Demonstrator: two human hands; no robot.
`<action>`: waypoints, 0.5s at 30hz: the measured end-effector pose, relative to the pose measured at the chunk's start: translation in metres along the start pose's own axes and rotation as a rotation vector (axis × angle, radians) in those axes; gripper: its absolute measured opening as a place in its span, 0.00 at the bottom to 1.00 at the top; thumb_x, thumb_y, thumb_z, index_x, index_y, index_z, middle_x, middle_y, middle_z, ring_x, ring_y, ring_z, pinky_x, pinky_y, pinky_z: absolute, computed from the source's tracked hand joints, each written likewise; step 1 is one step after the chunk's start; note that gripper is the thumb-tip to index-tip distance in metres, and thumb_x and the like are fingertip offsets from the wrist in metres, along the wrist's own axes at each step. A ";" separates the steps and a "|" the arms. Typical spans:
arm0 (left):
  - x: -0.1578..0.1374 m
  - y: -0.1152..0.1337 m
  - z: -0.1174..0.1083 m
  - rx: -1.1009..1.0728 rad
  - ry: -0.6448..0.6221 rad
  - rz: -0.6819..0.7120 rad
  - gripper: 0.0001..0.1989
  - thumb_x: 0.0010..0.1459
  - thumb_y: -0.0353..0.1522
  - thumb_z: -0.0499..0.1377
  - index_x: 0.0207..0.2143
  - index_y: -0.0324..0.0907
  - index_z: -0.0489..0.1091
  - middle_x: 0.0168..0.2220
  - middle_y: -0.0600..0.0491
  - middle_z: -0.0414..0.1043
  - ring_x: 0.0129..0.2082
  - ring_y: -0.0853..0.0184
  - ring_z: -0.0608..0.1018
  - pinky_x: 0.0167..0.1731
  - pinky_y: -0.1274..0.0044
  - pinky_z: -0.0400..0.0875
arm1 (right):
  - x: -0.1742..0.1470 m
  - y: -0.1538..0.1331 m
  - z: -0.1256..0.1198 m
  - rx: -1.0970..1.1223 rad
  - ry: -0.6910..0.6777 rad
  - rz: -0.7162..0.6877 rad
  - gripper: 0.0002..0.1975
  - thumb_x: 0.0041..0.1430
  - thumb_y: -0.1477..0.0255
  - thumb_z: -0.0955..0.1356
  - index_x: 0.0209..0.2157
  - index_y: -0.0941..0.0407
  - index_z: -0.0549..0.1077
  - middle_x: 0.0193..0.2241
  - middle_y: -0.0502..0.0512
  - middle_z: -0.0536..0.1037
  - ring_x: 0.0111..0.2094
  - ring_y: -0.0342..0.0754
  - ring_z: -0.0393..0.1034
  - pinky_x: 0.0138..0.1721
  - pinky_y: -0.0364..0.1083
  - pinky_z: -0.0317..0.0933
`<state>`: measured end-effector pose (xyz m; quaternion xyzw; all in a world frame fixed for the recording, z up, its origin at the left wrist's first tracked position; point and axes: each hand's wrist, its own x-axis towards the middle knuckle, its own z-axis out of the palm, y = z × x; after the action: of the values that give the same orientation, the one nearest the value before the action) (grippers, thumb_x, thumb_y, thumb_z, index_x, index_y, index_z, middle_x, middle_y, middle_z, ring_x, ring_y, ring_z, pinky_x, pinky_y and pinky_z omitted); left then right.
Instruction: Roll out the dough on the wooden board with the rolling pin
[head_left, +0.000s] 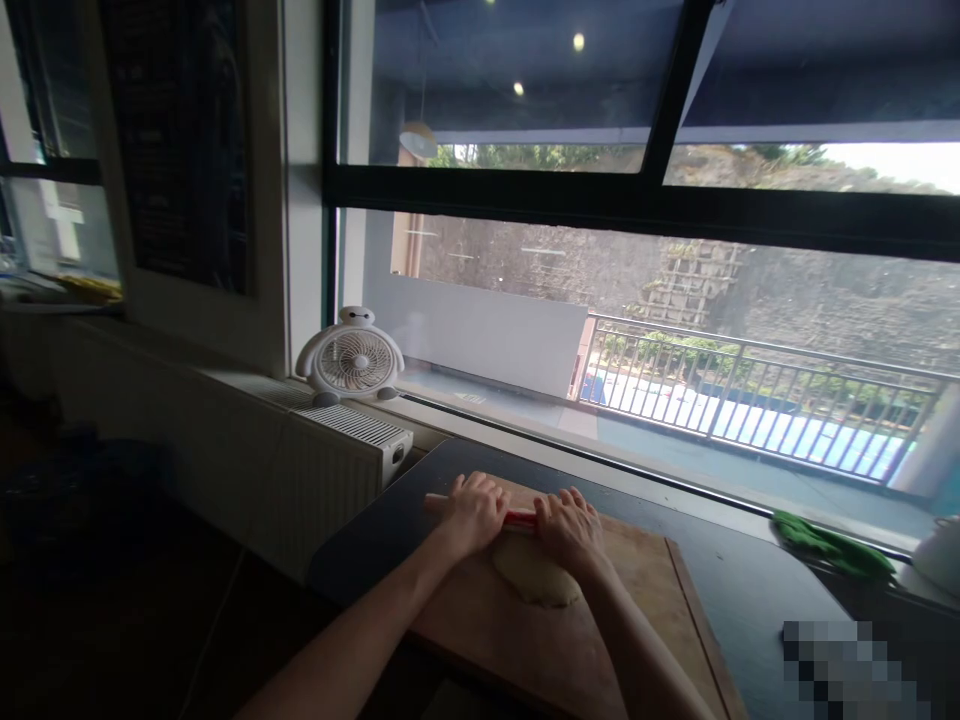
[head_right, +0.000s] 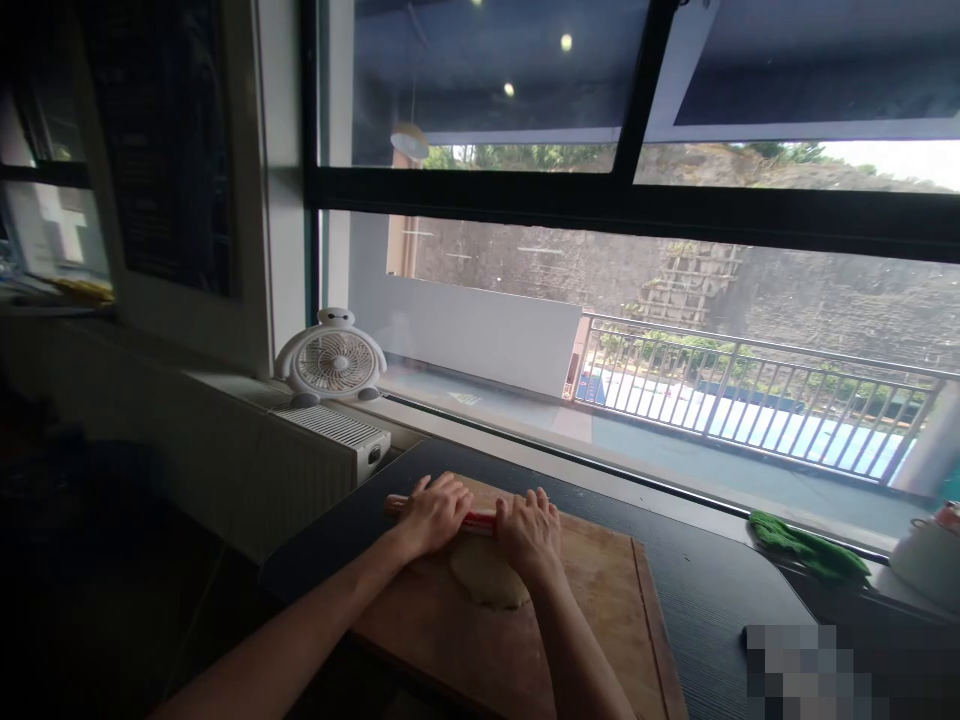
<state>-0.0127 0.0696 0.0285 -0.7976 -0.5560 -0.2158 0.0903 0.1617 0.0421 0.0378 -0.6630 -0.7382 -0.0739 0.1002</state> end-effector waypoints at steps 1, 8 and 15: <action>-0.014 0.001 -0.003 -0.008 0.032 0.031 0.20 0.65 0.37 0.41 0.42 0.42 0.71 0.47 0.48 0.71 0.53 0.59 0.66 0.55 0.61 0.52 | -0.013 -0.001 0.001 0.005 0.035 0.000 0.24 0.66 0.61 0.48 0.50 0.51 0.67 0.53 0.54 0.66 0.59 0.52 0.50 0.56 0.54 0.46; -0.073 -0.001 -0.009 -0.016 0.109 0.186 0.22 0.64 0.38 0.44 0.57 0.43 0.59 0.58 0.48 0.60 0.59 0.58 0.59 0.59 0.62 0.46 | -0.065 0.001 0.012 0.055 0.170 -0.053 0.24 0.66 0.62 0.49 0.57 0.52 0.60 0.58 0.49 0.61 0.62 0.47 0.45 0.61 0.48 0.33; 0.014 0.009 0.006 0.037 -0.097 -0.018 0.24 0.63 0.44 0.40 0.52 0.42 0.64 0.53 0.44 0.65 0.56 0.56 0.61 0.55 0.59 0.52 | 0.004 0.010 0.002 0.074 0.067 0.013 0.22 0.65 0.59 0.52 0.44 0.53 0.71 0.47 0.57 0.71 0.57 0.55 0.54 0.54 0.58 0.49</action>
<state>0.0010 0.0807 0.0304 -0.8004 -0.5707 -0.1673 0.0758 0.1710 0.0472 0.0365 -0.6607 -0.7324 -0.0682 0.1500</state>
